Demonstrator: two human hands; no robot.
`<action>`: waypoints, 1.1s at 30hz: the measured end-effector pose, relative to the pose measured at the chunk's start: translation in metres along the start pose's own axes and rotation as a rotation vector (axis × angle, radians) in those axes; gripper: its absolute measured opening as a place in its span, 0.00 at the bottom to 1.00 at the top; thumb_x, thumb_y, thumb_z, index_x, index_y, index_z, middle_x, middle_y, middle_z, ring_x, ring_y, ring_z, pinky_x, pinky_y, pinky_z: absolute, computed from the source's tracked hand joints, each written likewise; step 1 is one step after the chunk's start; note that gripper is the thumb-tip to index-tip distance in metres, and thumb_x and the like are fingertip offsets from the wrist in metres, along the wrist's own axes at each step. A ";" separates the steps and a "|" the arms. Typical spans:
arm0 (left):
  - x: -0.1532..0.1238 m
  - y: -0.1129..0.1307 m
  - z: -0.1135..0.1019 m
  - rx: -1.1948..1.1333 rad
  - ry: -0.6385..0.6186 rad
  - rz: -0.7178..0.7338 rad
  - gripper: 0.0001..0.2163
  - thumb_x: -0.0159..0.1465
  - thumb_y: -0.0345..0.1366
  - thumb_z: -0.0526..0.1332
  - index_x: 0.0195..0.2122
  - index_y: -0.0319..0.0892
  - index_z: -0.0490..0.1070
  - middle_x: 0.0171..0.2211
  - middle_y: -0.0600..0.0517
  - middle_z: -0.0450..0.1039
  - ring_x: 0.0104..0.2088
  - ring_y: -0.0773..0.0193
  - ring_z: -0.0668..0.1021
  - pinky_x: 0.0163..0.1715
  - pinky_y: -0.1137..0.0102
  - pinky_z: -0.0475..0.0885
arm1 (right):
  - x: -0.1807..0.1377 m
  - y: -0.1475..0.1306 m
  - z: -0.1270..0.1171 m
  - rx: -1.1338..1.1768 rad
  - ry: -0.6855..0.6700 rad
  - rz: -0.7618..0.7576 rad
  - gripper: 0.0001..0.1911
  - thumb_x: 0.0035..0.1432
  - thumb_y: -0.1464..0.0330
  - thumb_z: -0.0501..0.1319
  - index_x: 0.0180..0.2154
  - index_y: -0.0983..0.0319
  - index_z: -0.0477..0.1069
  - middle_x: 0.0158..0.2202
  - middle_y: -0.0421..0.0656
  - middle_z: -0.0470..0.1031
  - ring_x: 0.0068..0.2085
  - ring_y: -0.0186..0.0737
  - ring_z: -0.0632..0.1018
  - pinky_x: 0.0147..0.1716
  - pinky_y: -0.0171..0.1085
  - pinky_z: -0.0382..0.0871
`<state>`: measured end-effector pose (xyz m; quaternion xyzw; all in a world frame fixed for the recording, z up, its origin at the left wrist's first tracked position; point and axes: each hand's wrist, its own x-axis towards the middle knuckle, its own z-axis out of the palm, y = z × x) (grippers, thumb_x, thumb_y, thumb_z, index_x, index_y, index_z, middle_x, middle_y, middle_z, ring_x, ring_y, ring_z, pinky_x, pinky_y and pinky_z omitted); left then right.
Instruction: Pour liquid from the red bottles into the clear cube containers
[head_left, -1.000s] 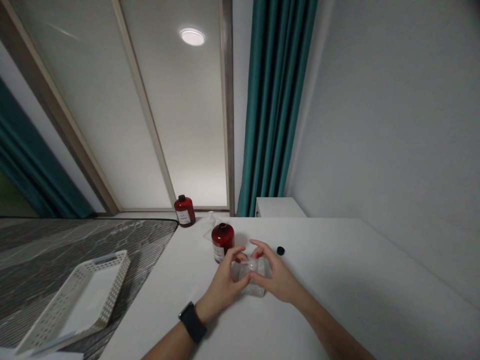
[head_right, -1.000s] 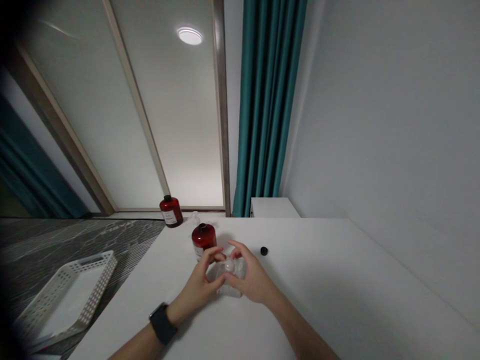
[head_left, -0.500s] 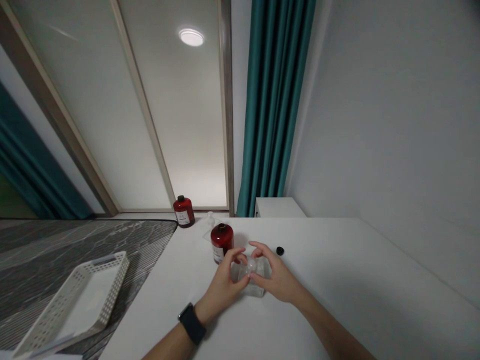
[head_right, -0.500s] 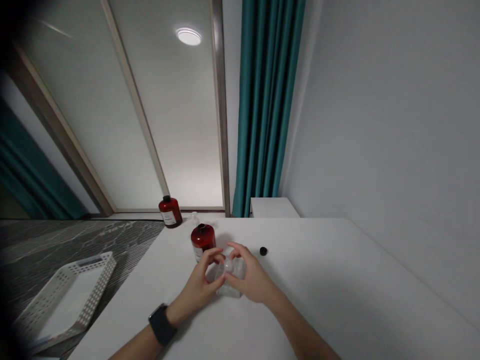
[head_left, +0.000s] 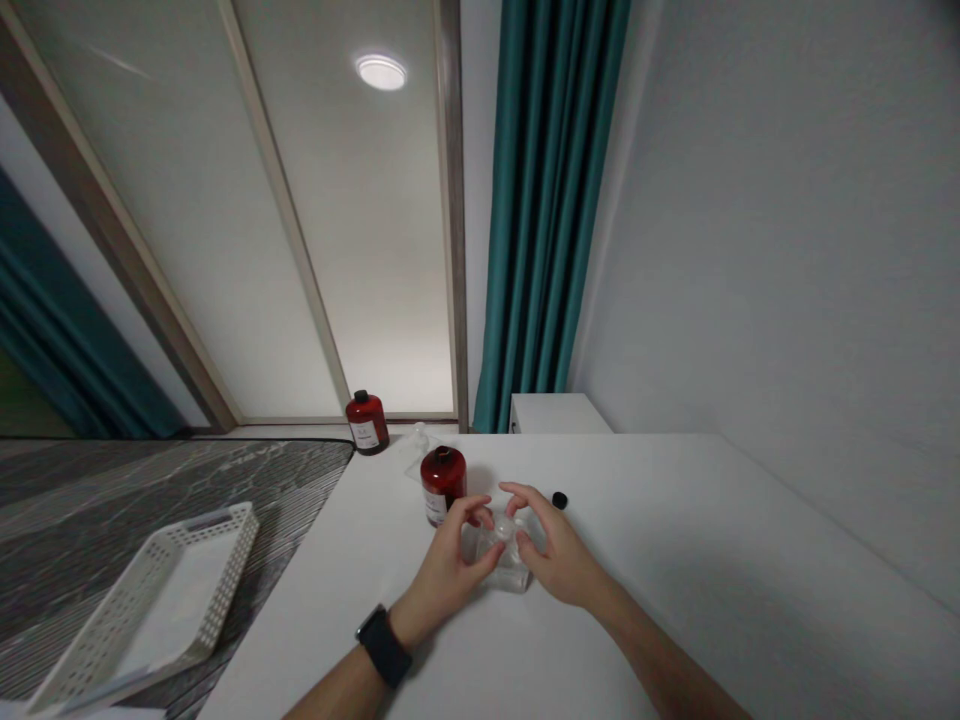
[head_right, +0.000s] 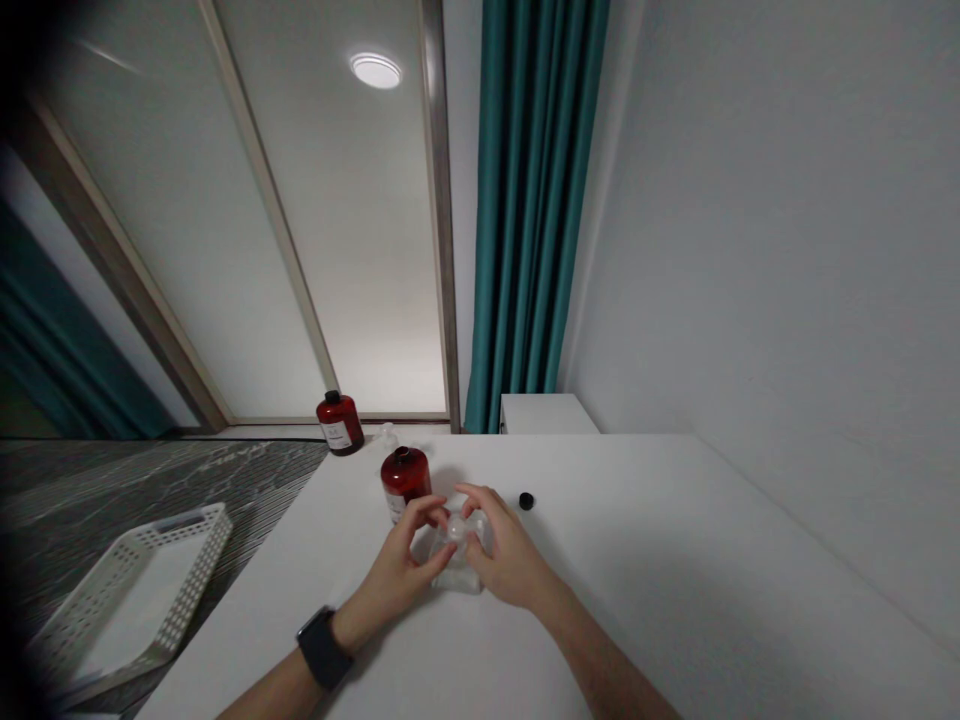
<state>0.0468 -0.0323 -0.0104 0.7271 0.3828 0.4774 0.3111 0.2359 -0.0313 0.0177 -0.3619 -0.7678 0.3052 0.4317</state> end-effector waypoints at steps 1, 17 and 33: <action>0.000 0.000 0.000 0.002 0.001 0.003 0.20 0.61 0.30 0.63 0.54 0.44 0.62 0.39 0.52 0.72 0.42 0.60 0.74 0.48 0.61 0.69 | 0.000 0.001 -0.001 -0.003 0.006 0.010 0.31 0.53 0.80 0.53 0.58 0.57 0.62 0.43 0.43 0.70 0.47 0.43 0.73 0.55 0.46 0.65; 0.002 0.002 0.001 0.011 0.024 0.018 0.19 0.62 0.31 0.63 0.53 0.44 0.63 0.38 0.52 0.72 0.40 0.60 0.75 0.47 0.61 0.70 | 0.003 0.008 0.005 0.052 0.031 0.159 0.34 0.54 0.73 0.62 0.62 0.58 0.58 0.39 0.40 0.68 0.43 0.41 0.73 0.53 0.45 0.64; 0.000 0.001 0.001 0.014 0.022 0.003 0.19 0.62 0.31 0.63 0.54 0.44 0.62 0.39 0.52 0.71 0.42 0.60 0.74 0.48 0.61 0.69 | 0.002 0.004 0.009 0.135 0.021 0.168 0.35 0.54 0.75 0.61 0.62 0.57 0.56 0.41 0.41 0.73 0.45 0.42 0.76 0.52 0.44 0.66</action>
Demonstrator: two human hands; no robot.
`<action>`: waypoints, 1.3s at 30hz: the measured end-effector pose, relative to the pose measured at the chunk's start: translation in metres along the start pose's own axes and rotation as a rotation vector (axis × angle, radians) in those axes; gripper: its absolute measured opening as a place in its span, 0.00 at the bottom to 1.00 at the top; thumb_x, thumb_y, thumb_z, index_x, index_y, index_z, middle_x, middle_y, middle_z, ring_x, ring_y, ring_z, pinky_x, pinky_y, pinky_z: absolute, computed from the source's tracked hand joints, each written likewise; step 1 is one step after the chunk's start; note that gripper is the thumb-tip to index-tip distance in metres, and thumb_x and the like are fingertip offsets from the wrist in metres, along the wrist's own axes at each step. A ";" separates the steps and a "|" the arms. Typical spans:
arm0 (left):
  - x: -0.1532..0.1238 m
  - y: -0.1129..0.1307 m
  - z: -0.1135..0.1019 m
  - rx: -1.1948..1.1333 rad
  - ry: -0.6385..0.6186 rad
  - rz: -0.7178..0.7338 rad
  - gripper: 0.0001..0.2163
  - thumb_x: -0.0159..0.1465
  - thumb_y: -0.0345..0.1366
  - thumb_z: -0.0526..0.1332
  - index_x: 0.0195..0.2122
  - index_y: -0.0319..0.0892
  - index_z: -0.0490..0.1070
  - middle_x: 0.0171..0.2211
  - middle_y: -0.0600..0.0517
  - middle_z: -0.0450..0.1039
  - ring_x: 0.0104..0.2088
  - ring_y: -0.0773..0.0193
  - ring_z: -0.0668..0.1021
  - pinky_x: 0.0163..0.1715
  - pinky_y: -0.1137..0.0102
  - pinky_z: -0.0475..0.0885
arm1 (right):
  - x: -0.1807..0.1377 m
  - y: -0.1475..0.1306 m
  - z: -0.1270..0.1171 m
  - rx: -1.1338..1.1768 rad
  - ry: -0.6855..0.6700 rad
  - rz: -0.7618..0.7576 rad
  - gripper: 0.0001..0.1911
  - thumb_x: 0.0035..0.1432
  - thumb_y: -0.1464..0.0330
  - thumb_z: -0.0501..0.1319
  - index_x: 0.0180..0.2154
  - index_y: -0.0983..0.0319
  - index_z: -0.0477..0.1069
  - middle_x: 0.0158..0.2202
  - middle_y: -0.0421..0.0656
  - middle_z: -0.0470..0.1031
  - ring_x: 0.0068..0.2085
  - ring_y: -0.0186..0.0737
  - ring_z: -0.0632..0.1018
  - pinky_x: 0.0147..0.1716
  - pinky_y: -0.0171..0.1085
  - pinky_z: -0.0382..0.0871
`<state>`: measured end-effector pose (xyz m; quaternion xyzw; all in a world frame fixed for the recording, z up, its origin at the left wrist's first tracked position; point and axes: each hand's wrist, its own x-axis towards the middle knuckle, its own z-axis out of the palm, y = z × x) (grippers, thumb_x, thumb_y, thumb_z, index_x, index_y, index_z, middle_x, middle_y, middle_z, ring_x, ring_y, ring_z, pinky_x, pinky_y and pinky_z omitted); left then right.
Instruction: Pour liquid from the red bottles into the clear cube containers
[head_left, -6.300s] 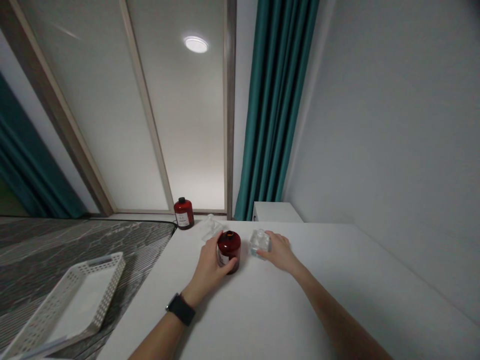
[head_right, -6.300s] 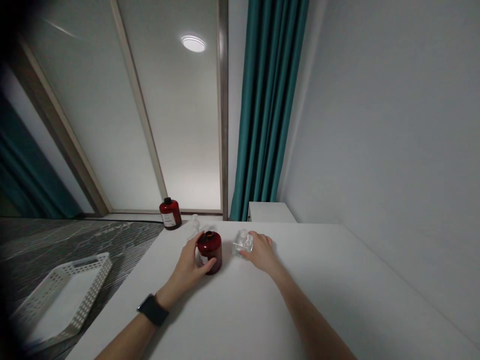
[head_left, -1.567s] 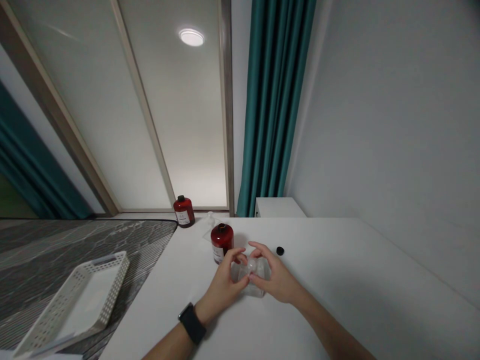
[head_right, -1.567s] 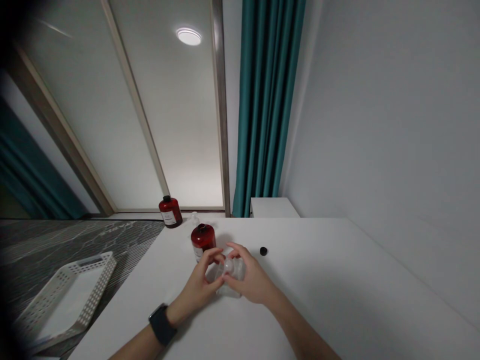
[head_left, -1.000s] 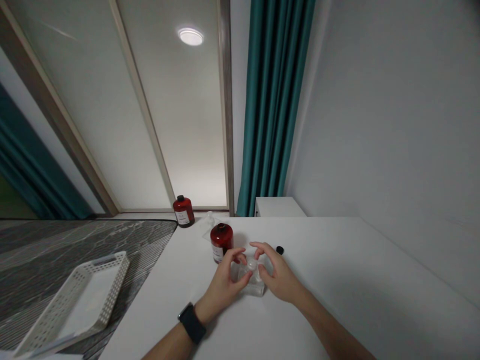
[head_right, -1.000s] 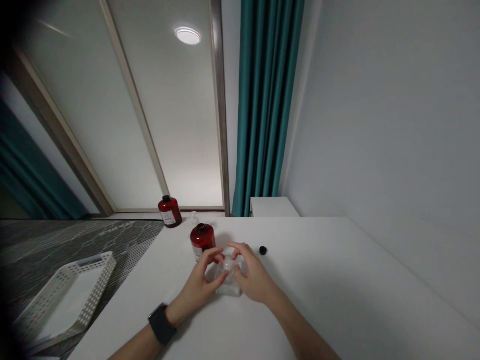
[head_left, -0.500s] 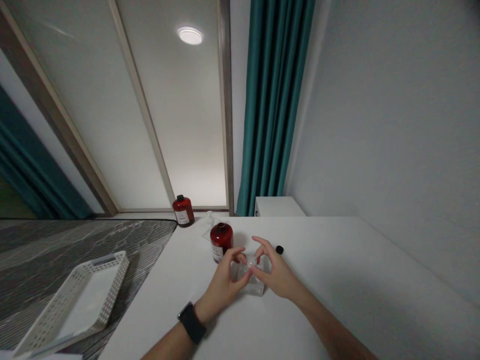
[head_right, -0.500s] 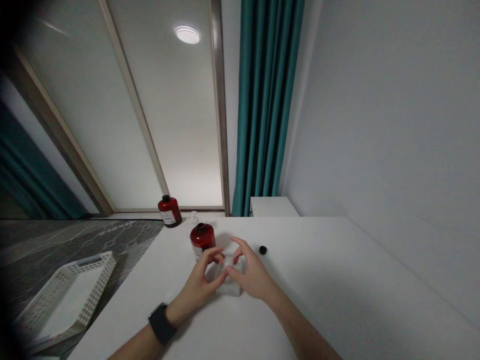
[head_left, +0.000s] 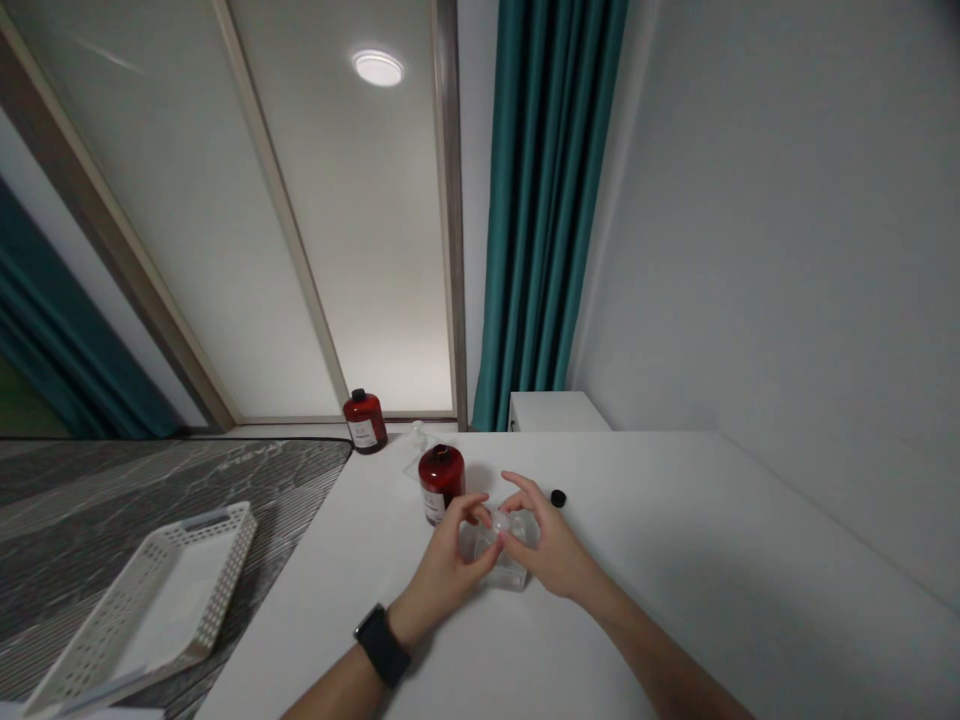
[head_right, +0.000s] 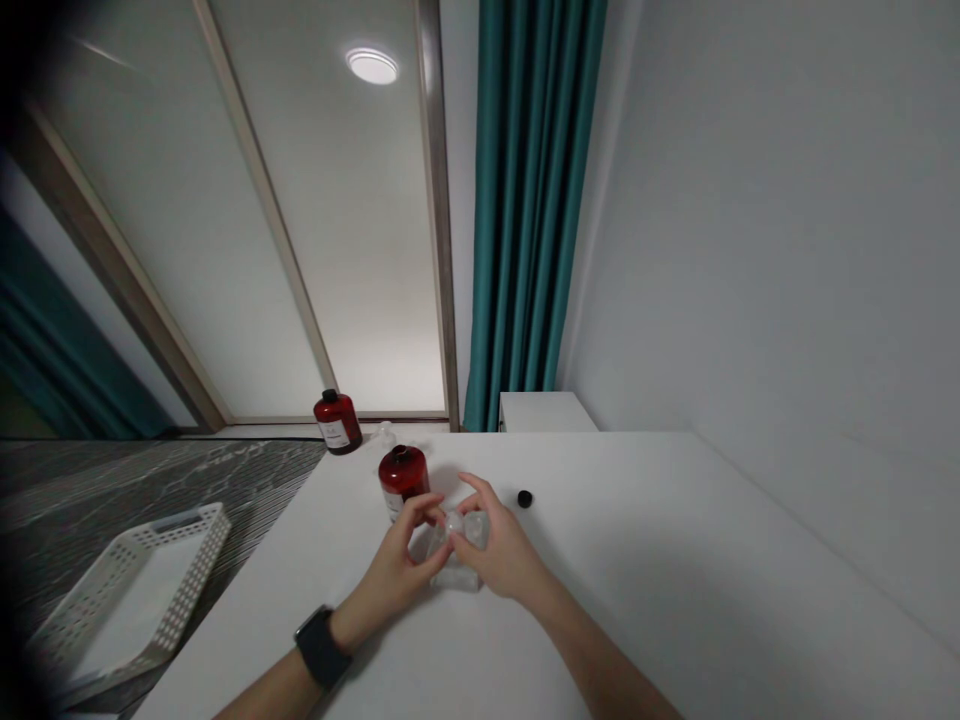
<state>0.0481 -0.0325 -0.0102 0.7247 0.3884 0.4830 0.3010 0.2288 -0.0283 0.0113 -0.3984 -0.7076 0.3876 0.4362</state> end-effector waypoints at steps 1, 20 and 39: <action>0.000 0.000 0.000 0.002 -0.002 -0.004 0.20 0.61 0.31 0.63 0.54 0.44 0.62 0.40 0.51 0.71 0.42 0.60 0.74 0.48 0.61 0.69 | 0.000 -0.001 0.000 0.008 -0.016 -0.012 0.35 0.54 0.76 0.59 0.63 0.57 0.55 0.42 0.41 0.73 0.46 0.42 0.76 0.53 0.45 0.65; 0.000 -0.004 0.000 -0.032 -0.021 0.006 0.23 0.58 0.26 0.61 0.54 0.44 0.60 0.39 0.53 0.69 0.42 0.60 0.73 0.50 0.60 0.66 | -0.004 -0.010 0.005 -0.049 -0.076 -0.063 0.31 0.57 0.76 0.58 0.61 0.57 0.58 0.48 0.44 0.69 0.51 0.44 0.72 0.57 0.47 0.63; 0.000 -0.006 0.000 -0.017 -0.027 0.005 0.22 0.59 0.27 0.61 0.54 0.44 0.61 0.38 0.53 0.68 0.41 0.59 0.73 0.49 0.60 0.67 | -0.004 -0.009 0.008 -0.108 -0.001 0.004 0.32 0.51 0.76 0.63 0.58 0.57 0.63 0.48 0.45 0.68 0.52 0.46 0.71 0.57 0.49 0.64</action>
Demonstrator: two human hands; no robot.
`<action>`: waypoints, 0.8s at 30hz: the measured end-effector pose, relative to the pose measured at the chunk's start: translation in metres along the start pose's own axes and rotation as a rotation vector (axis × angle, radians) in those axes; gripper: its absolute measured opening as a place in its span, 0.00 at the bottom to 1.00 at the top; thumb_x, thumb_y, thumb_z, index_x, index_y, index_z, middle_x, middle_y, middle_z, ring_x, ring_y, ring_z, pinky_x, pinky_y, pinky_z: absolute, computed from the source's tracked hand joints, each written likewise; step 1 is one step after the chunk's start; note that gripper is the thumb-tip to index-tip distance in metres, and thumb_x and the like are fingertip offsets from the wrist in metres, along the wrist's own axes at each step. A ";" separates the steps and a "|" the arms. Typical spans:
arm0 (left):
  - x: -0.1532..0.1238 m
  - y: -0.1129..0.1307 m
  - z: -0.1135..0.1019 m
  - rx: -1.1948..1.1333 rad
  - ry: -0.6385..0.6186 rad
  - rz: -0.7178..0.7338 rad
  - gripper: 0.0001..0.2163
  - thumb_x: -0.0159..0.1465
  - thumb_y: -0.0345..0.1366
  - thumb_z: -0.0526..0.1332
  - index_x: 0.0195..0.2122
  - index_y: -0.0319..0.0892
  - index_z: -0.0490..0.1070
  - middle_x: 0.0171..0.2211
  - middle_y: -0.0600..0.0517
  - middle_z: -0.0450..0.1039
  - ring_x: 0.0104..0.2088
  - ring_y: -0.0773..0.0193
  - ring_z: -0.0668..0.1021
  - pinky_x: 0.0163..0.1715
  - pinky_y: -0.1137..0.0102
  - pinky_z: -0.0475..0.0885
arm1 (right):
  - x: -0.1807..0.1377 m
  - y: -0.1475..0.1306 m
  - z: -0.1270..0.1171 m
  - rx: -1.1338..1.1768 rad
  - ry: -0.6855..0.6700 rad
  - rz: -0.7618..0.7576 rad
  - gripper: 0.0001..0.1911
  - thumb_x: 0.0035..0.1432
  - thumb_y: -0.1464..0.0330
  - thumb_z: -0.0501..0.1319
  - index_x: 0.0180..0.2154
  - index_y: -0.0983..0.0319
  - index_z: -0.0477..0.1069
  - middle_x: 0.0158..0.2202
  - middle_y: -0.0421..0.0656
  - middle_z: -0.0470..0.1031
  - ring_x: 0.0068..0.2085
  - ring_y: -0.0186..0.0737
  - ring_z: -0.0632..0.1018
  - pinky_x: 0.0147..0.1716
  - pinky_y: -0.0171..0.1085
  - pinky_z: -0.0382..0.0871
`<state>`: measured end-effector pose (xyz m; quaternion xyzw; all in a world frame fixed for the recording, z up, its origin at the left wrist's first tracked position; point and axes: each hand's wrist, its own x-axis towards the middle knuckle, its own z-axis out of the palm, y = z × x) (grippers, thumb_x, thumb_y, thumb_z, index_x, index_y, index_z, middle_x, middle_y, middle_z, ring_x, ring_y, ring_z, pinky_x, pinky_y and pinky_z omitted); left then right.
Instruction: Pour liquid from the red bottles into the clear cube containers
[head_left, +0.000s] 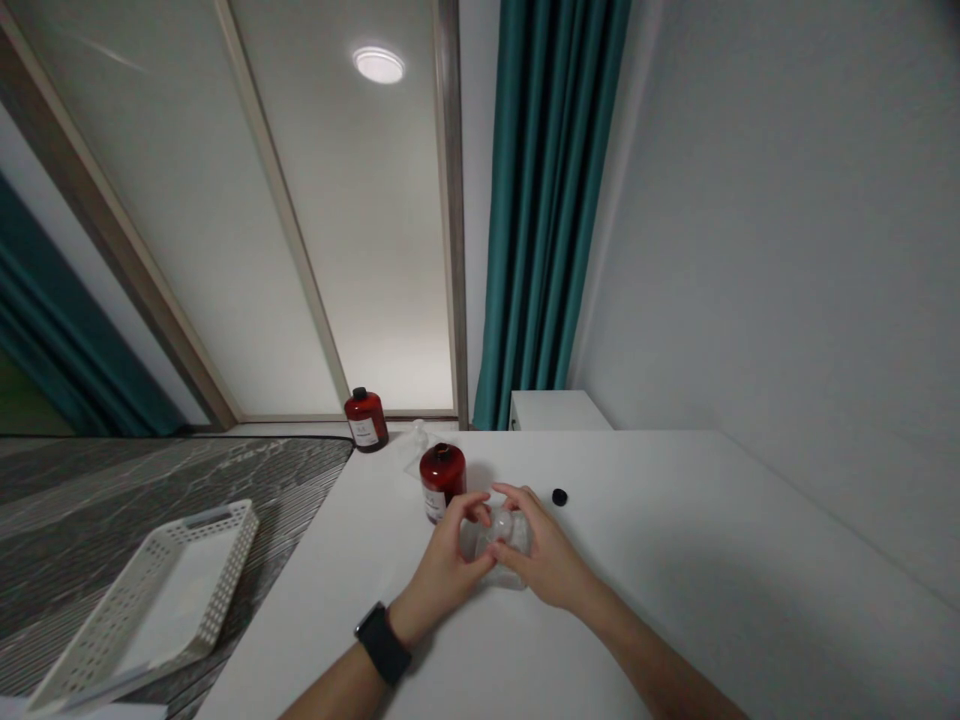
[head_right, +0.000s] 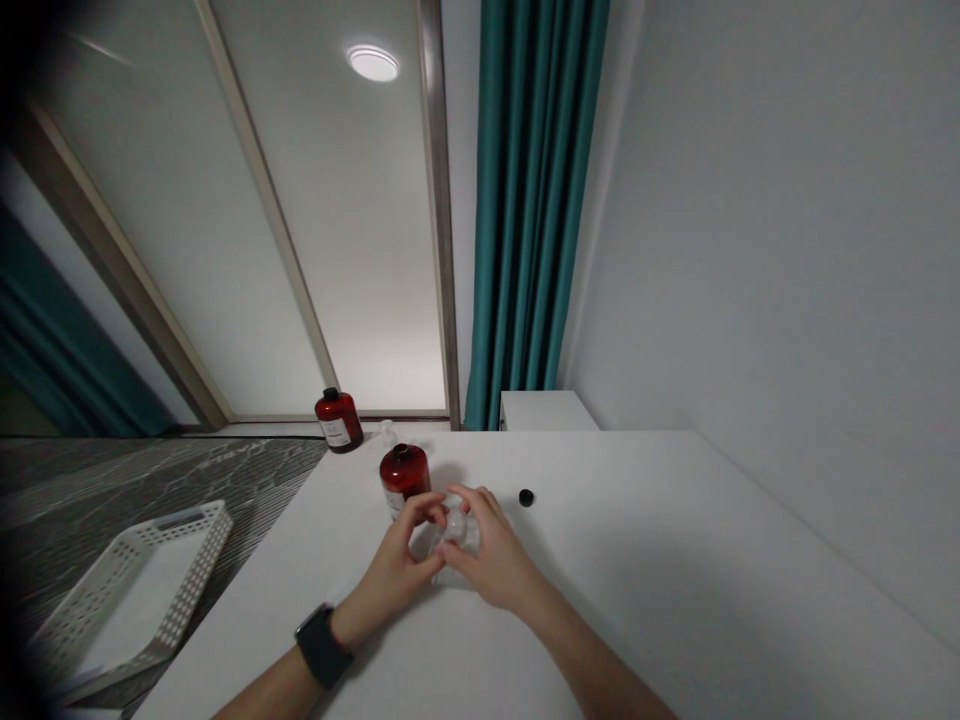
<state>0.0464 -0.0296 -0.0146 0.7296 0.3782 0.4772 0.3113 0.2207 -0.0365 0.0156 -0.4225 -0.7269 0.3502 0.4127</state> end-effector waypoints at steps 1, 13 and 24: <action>0.000 0.001 0.000 0.003 -0.003 -0.003 0.22 0.59 0.27 0.61 0.54 0.44 0.61 0.38 0.53 0.68 0.41 0.60 0.73 0.49 0.60 0.67 | 0.000 0.001 -0.002 0.001 -0.010 0.006 0.33 0.51 0.76 0.63 0.59 0.57 0.63 0.48 0.44 0.69 0.52 0.46 0.72 0.57 0.49 0.63; -0.001 0.003 -0.002 0.023 -0.019 0.023 0.21 0.62 0.30 0.61 0.56 0.44 0.60 0.40 0.51 0.69 0.43 0.58 0.73 0.49 0.59 0.67 | 0.001 0.006 -0.008 -0.026 -0.063 -0.135 0.31 0.55 0.78 0.57 0.60 0.57 0.60 0.51 0.46 0.71 0.54 0.45 0.72 0.58 0.48 0.62; -0.002 0.011 -0.013 0.008 -0.112 0.049 0.22 0.64 0.33 0.59 0.59 0.43 0.57 0.46 0.47 0.68 0.48 0.56 0.72 0.54 0.57 0.66 | 0.003 0.006 -0.015 -0.023 0.142 -0.191 0.19 0.64 0.70 0.57 0.56 0.57 0.66 0.49 0.45 0.72 0.51 0.44 0.73 0.54 0.44 0.66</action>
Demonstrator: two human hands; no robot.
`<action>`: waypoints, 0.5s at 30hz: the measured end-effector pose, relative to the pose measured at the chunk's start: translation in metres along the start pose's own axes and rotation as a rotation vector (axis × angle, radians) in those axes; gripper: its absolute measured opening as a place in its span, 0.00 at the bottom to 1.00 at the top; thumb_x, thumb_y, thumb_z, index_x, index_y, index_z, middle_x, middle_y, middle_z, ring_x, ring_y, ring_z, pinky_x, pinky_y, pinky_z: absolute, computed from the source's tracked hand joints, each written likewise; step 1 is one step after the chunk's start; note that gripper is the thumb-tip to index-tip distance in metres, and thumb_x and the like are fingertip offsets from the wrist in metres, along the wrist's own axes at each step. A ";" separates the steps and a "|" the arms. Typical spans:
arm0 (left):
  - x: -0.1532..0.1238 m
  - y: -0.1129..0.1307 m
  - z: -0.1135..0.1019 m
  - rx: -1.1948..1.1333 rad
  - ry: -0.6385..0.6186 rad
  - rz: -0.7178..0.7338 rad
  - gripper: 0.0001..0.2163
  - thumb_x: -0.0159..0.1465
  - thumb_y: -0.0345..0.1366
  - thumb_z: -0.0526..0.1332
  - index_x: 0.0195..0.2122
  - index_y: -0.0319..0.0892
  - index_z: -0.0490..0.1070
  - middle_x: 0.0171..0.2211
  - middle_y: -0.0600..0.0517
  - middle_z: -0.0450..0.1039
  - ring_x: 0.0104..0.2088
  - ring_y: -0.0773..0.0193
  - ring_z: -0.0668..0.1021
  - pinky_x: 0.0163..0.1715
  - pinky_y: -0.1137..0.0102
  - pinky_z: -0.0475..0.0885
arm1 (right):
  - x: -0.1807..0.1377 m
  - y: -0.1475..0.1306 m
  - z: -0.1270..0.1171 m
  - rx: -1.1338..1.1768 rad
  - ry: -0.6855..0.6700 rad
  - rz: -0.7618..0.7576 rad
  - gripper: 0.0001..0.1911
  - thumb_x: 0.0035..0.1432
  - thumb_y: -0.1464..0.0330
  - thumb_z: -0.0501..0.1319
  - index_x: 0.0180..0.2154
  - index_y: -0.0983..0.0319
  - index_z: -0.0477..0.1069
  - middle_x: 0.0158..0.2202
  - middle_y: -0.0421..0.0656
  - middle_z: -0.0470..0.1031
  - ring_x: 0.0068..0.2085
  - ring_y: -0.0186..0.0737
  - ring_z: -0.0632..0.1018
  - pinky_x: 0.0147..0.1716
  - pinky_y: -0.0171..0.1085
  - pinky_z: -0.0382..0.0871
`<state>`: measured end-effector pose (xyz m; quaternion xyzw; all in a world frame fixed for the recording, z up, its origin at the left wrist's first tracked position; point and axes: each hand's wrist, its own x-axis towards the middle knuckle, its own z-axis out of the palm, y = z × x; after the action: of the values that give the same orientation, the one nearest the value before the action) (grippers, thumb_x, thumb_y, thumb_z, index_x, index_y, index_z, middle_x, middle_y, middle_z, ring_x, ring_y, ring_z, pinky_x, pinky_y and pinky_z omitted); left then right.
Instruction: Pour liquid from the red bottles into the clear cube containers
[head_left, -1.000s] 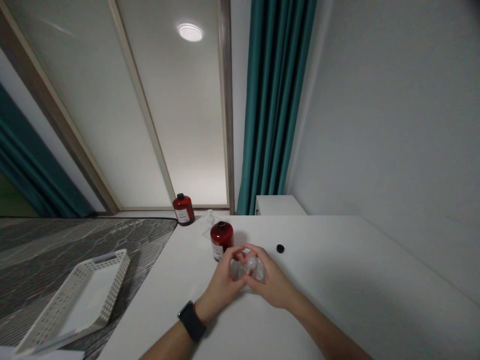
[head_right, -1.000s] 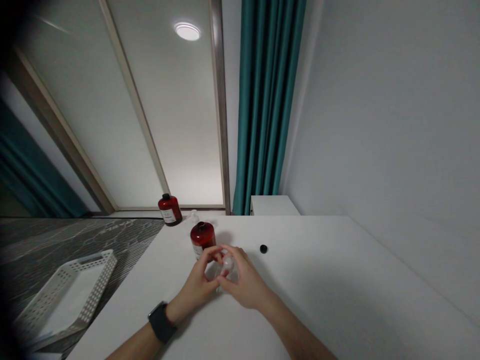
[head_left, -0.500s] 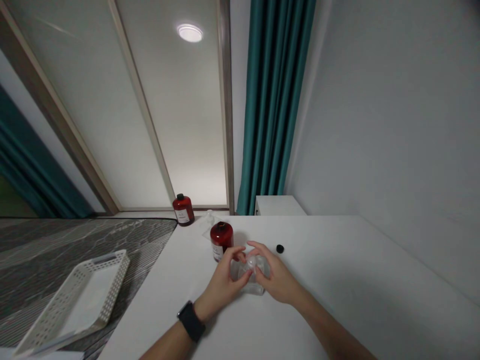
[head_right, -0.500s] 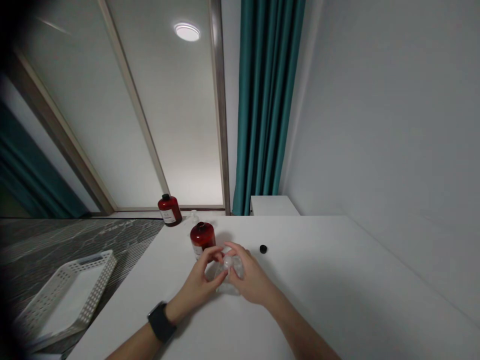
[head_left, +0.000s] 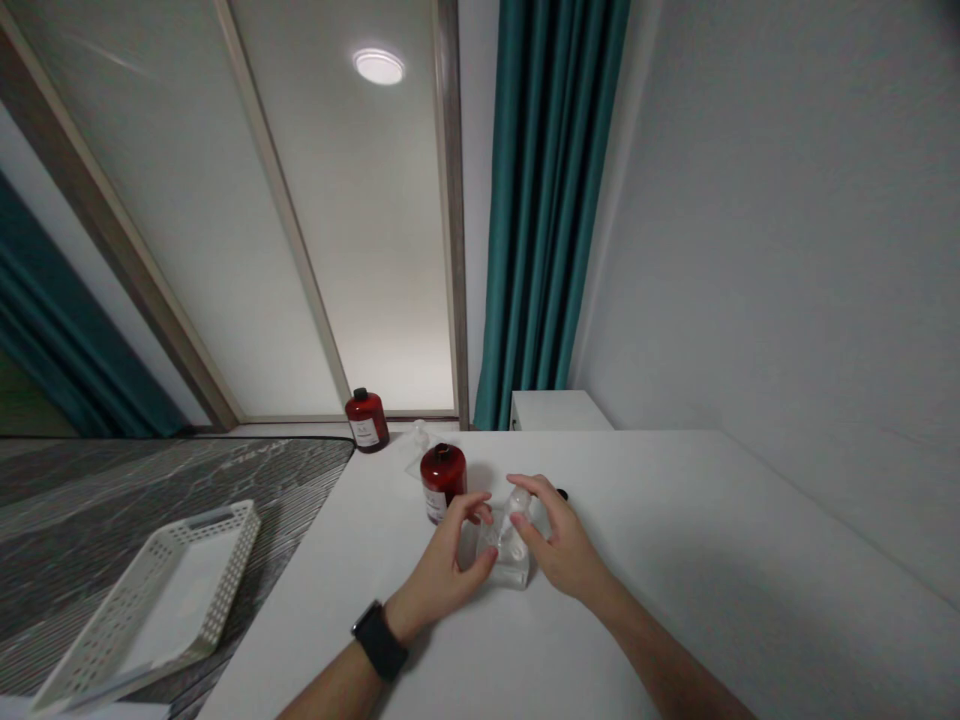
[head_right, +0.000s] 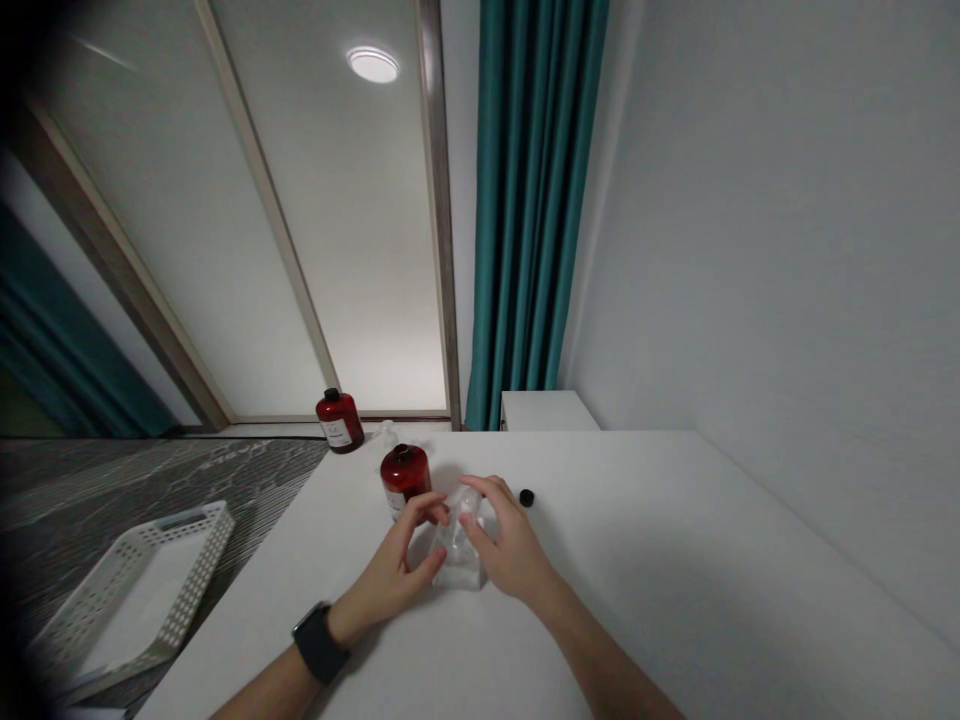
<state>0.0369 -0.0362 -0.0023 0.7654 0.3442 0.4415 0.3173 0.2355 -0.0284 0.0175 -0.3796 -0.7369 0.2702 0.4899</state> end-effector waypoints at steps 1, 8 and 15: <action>0.000 0.001 0.000 0.013 0.000 -0.005 0.23 0.63 0.32 0.60 0.59 0.43 0.58 0.47 0.46 0.68 0.49 0.55 0.72 0.55 0.57 0.66 | 0.001 0.000 -0.001 0.007 0.037 -0.002 0.18 0.64 0.70 0.57 0.55 0.56 0.67 0.48 0.45 0.72 0.50 0.44 0.73 0.53 0.43 0.66; 0.004 -0.001 0.001 0.067 -0.055 -0.089 0.22 0.60 0.32 0.64 0.56 0.42 0.63 0.53 0.42 0.69 0.53 0.50 0.72 0.54 0.56 0.68 | 0.004 0.000 -0.005 0.015 0.173 -0.019 0.15 0.66 0.65 0.56 0.53 0.57 0.70 0.44 0.44 0.71 0.45 0.43 0.73 0.49 0.42 0.67; 0.003 -0.007 -0.003 0.070 -0.174 -0.155 0.30 0.56 0.36 0.70 0.58 0.41 0.63 0.56 0.40 0.69 0.55 0.46 0.72 0.57 0.54 0.66 | 0.006 0.008 -0.001 0.090 0.256 0.156 0.18 0.66 0.62 0.55 0.55 0.59 0.68 0.43 0.44 0.73 0.41 0.42 0.74 0.44 0.39 0.69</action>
<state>0.0336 -0.0292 -0.0053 0.7826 0.3889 0.3351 0.3521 0.2377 -0.0188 0.0143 -0.4446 -0.6238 0.2898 0.5738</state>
